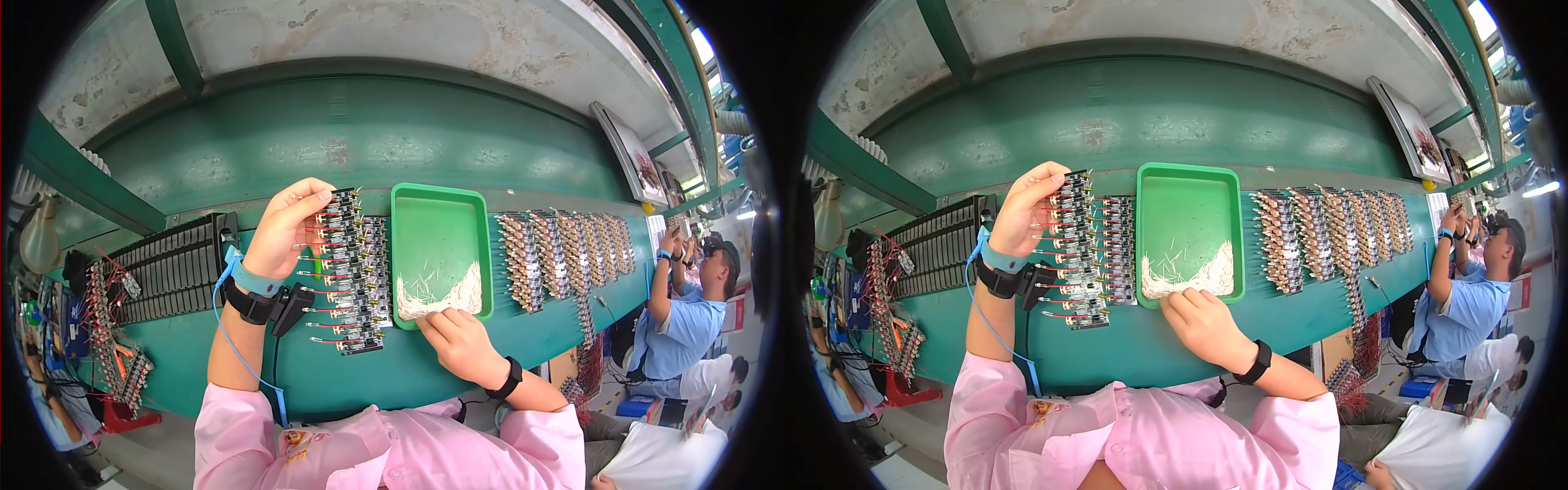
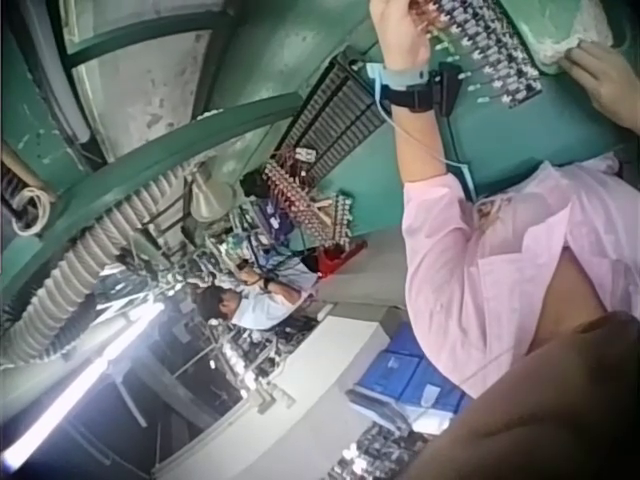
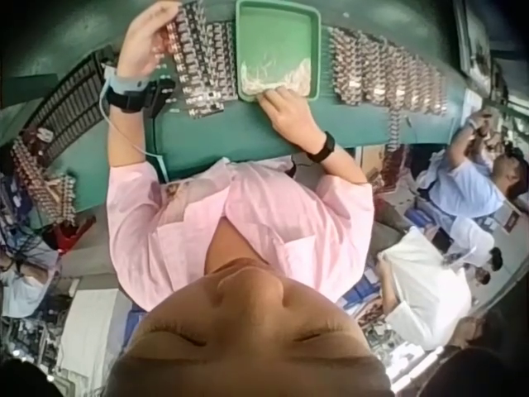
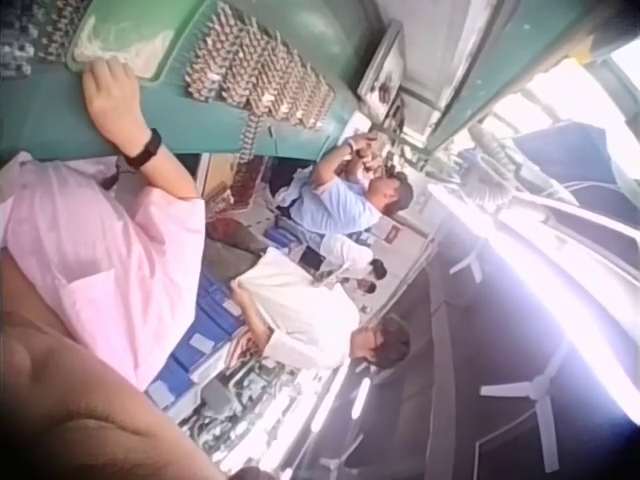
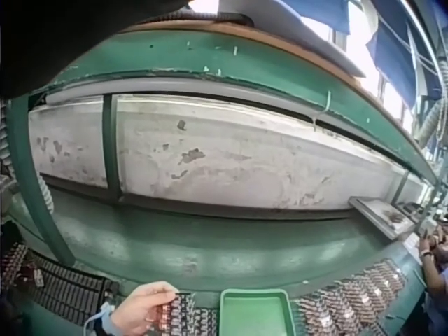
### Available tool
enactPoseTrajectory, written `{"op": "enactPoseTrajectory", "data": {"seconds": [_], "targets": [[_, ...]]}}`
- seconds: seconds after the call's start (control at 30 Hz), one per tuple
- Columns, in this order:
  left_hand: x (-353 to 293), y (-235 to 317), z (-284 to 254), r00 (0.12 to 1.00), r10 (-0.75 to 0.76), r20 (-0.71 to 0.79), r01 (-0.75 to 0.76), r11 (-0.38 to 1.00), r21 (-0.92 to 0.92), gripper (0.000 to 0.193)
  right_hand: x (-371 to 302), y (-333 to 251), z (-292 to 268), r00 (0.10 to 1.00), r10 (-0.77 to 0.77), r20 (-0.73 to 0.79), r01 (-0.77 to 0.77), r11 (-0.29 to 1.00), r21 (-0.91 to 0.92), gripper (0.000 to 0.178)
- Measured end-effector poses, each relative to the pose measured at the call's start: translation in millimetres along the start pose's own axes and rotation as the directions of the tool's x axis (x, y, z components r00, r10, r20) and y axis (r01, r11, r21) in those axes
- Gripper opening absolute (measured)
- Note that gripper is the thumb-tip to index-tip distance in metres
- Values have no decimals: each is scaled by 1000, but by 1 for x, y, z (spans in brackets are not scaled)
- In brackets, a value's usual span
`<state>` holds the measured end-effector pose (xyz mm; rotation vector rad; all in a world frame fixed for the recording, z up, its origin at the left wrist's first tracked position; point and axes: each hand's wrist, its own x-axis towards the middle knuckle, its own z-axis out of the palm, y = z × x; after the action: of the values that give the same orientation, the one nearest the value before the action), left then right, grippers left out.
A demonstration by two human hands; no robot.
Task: The person picks up a circuit board and inserts small electronic components into it by hand, then places the board on the table and picks up a new one to repeat the process.
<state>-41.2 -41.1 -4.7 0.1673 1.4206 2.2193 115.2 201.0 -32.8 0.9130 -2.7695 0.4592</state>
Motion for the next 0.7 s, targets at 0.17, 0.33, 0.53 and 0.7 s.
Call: {"op": "enactPoseTrajectory", "data": {"seconds": [0.17,0.33,0.53,0.7], "targets": [[1,-2,2,1000,-3,-4,3,1000,0,12,-2,5,-20,990,137,-42,-127,975,183,25],[-1,0,1,1000,-3,-12,3,1000,1,12,-23,35,-38,922,387,-6,-386,919,-82,27],[-3,5,8,1000,7,24,-7,1000,-13,12,-34,48,-19,792,610,-35,-610,792,21,39],[-3,3,4,999,6,44,-4,1000,-30,11,-24,39,-27,701,683,-205,-658,730,183,43]]}}
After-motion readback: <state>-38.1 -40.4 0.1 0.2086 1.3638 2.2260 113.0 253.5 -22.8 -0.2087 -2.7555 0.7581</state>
